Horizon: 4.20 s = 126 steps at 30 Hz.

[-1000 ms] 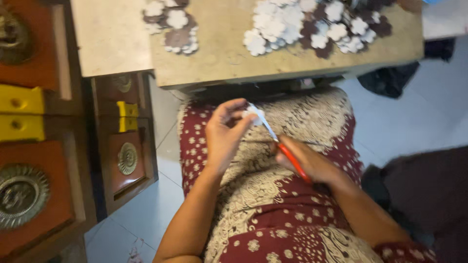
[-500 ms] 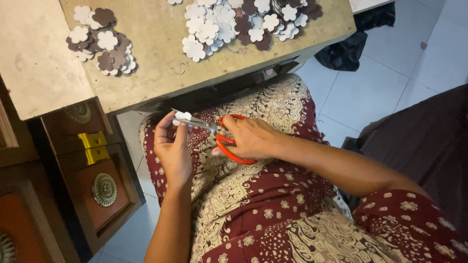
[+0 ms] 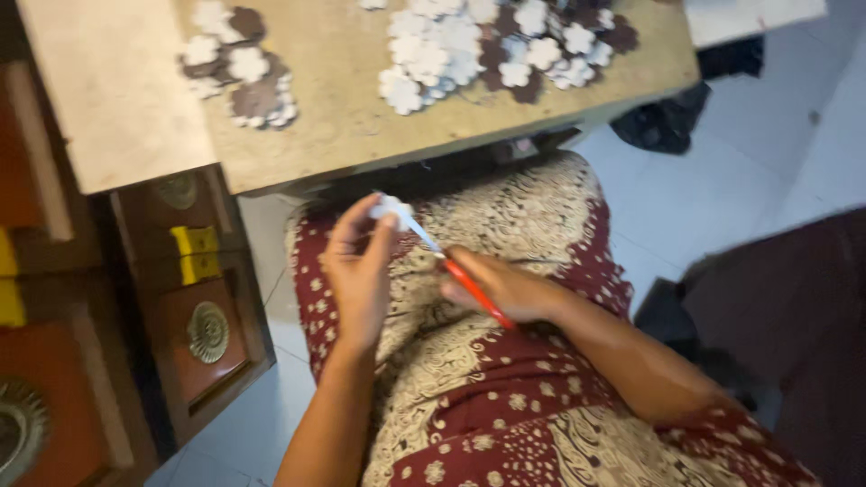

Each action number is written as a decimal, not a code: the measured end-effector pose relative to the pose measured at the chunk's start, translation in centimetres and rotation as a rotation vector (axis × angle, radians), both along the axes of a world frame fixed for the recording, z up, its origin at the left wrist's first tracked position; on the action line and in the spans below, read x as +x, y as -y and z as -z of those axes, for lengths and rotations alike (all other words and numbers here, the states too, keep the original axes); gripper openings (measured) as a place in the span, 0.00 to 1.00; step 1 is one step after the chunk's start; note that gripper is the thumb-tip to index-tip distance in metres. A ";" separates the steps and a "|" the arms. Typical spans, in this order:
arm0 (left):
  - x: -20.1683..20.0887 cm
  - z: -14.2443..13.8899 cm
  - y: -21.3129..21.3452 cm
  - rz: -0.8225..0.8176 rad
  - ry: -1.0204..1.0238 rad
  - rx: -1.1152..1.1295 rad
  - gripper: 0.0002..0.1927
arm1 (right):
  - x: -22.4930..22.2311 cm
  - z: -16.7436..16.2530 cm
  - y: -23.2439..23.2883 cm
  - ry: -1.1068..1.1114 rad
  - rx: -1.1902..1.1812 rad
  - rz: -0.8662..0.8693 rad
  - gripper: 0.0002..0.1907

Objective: The person sits on a cushioned surface and uses red-handled scissors to trim the edges of small white flower-shaped craft pieces. They pick up each piece, trim it, and place it back on the table among other similar pieces.

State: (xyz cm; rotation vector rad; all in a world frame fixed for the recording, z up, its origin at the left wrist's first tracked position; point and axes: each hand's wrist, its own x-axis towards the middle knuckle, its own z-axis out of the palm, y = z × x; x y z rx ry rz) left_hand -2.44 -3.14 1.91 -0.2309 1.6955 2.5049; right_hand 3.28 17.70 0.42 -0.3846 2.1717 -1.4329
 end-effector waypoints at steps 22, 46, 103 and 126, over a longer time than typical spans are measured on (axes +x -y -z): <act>1.5 -2.1 -1.0 0.005 -0.021 -0.067 0.15 | 1.8 -2.7 0.6 0.068 -0.032 0.054 0.47; 1.4 -2.3 -0.7 0.029 -0.019 -0.182 0.14 | 1.9 -1.2 -0.4 -0.036 0.079 0.008 0.37; 2.8 -0.8 -2.7 0.139 0.114 0.216 0.08 | 2.4 -1.8 1.6 0.001 -0.124 0.200 0.52; 2.6 -0.5 -2.6 0.108 0.160 0.235 0.11 | 2.1 -1.6 0.7 -0.004 -0.073 0.129 0.52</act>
